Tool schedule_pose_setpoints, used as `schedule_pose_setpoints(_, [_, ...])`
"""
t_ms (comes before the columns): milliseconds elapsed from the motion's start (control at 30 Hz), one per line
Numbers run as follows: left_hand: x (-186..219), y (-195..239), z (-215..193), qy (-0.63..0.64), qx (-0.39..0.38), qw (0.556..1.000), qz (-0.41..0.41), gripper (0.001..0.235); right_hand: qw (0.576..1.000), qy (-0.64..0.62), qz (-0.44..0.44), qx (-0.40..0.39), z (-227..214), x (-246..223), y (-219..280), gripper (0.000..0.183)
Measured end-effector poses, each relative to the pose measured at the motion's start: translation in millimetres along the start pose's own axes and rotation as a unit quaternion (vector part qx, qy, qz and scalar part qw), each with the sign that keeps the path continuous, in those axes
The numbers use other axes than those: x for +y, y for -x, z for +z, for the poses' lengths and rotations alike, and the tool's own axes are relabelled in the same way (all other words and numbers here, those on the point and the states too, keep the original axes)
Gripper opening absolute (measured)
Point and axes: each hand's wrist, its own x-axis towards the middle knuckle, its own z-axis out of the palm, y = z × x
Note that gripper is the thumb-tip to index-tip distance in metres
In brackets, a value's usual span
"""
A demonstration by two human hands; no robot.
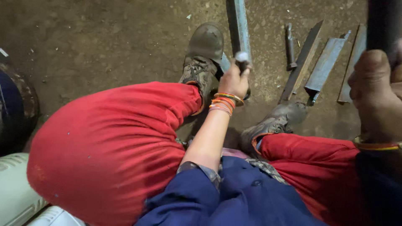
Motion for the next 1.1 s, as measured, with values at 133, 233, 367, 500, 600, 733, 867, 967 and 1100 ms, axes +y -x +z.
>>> schedule_pose_setpoints(133, [-2.0, -15.1, -9.0, 0.076, 0.117, 0.99, -0.02, 0.024, 0.982, 0.189, -0.015, 0.021, -12.3, 27.4, -11.1, 0.041])
schedule_pose_setpoints(233, [-1.7, -23.4, -6.3, 0.158, 0.204, 0.965, -0.049, 0.025, 0.945, 0.328, -0.006, -0.013, 8.6, 91.6, -37.5, 0.045])
schedule_pose_setpoints(367, [-7.6, -25.6, -4.3, 0.193, 0.274, 0.94, -0.07, 0.021, 0.924, 0.359, 0.121, -0.06, 55.7, 207.7, -69.1, 0.06])
schedule_pose_setpoints(500, [-8.0, -32.9, -6.9, 0.31, 0.341, 0.886, -0.062, 0.016, 0.885, 0.396, 0.245, -0.01, 120.0, 251.9, -54.9, 0.044])
schedule_pose_setpoints(600, [-7.7, -35.4, -26.1, 0.335, 0.338, 0.876, -0.085, 0.011, 0.853, 0.51, 0.037, 0.101, 175.5, 235.6, -22.1, 0.073])
schedule_pose_setpoints(733, [1.1, -43.2, -35.6, 0.425, 0.348, 0.833, -0.064, 0.008, 0.881, 0.434, 0.015, -0.185, 217.5, 209.4, -18.8, 0.059])
schedule_pose_setpoints(867, [4.1, -39.5, -36.7, 0.428, 0.341, 0.832, -0.092, 0.008, 0.871, 0.417, 0.018, -0.258, 247.0, 225.9, -18.7, 0.051])
schedule_pose_setpoints(967, [5.0, -39.4, -34.2, 0.424, 0.32, 0.838, -0.122, 0.009, 0.885, 0.409, -0.054, -0.216, 256.0, 259.1, -30.7, 0.036])
schedule_pose_setpoints(1100, [5.7, -44.5, -33.9, 0.462, 0.31, 0.821, -0.128, 0.009, 0.894, 0.379, -0.152, -0.184, 258.6, 292.9, -39.7, 0.043])
